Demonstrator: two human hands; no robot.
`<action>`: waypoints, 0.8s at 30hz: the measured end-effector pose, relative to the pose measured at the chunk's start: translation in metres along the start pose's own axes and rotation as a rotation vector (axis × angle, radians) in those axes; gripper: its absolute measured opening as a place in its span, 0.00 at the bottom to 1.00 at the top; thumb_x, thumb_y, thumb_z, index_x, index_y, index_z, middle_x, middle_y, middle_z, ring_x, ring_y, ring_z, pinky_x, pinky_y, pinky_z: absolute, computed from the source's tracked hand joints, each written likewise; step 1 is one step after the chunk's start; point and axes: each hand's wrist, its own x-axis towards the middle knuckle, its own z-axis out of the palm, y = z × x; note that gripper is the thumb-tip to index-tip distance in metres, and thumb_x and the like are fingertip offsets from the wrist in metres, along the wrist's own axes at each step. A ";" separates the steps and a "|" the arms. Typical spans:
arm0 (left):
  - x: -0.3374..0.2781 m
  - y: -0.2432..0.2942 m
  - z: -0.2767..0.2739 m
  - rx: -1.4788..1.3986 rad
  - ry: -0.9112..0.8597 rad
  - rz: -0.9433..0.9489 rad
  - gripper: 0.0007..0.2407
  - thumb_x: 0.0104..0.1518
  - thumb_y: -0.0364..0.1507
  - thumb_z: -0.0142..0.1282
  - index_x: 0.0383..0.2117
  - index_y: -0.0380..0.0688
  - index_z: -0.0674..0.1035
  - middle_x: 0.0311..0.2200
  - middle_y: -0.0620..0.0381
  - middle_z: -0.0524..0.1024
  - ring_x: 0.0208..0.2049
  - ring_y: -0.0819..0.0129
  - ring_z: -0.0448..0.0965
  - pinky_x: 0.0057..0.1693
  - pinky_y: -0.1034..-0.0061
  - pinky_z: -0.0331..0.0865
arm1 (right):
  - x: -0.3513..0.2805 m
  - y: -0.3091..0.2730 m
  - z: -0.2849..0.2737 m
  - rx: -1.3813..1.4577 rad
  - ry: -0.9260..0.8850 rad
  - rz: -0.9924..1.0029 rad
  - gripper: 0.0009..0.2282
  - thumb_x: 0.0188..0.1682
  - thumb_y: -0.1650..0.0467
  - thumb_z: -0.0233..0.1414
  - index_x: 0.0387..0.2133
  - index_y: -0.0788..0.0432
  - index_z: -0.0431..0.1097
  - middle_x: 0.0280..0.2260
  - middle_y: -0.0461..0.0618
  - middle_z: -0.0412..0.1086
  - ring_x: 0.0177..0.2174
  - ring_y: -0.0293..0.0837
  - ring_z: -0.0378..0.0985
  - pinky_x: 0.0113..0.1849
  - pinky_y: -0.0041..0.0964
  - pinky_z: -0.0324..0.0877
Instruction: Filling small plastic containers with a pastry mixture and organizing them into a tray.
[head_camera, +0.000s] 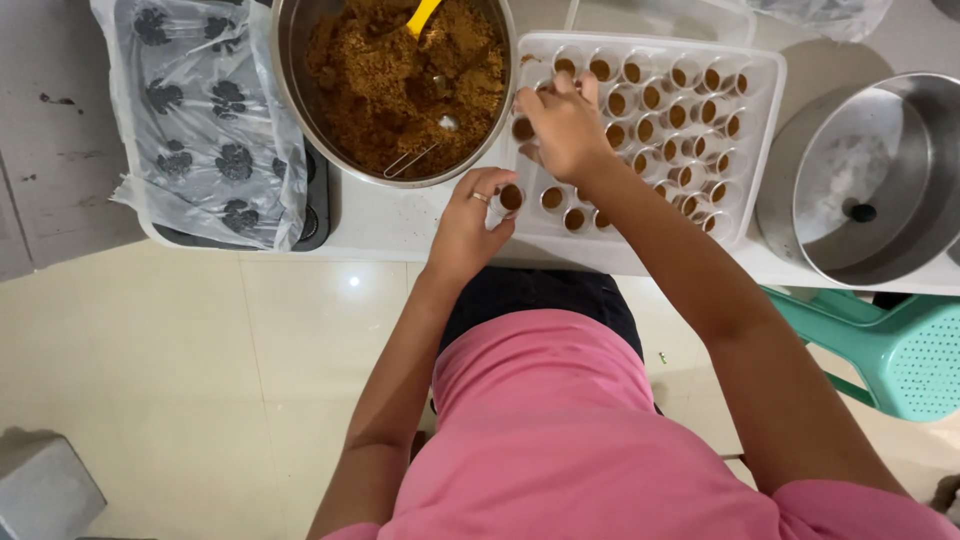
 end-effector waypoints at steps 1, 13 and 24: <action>0.001 0.002 0.000 0.000 0.000 -0.004 0.25 0.48 0.18 0.64 0.55 0.47 0.73 0.52 0.51 0.72 0.55 0.53 0.75 0.61 0.67 0.72 | 0.003 0.001 0.002 0.003 -0.002 -0.001 0.25 0.39 0.66 0.69 0.49 0.56 0.68 0.42 0.51 0.78 0.52 0.54 0.67 0.56 0.54 0.48; 0.010 0.005 0.000 0.146 -0.087 -0.082 0.22 0.49 0.20 0.64 0.52 0.47 0.75 0.52 0.51 0.72 0.52 0.51 0.76 0.56 0.65 0.72 | 0.019 0.022 -0.004 0.098 0.006 0.099 0.24 0.37 0.65 0.70 0.47 0.54 0.70 0.42 0.45 0.78 0.46 0.50 0.70 0.51 0.52 0.50; 0.020 0.000 0.006 0.116 -0.037 -0.008 0.23 0.47 0.18 0.64 0.52 0.45 0.76 0.51 0.50 0.72 0.53 0.48 0.76 0.57 0.63 0.72 | 0.035 0.074 -0.011 0.158 0.167 -0.026 0.19 0.48 0.68 0.69 0.49 0.58 0.71 0.48 0.50 0.76 0.48 0.49 0.75 0.57 0.54 0.56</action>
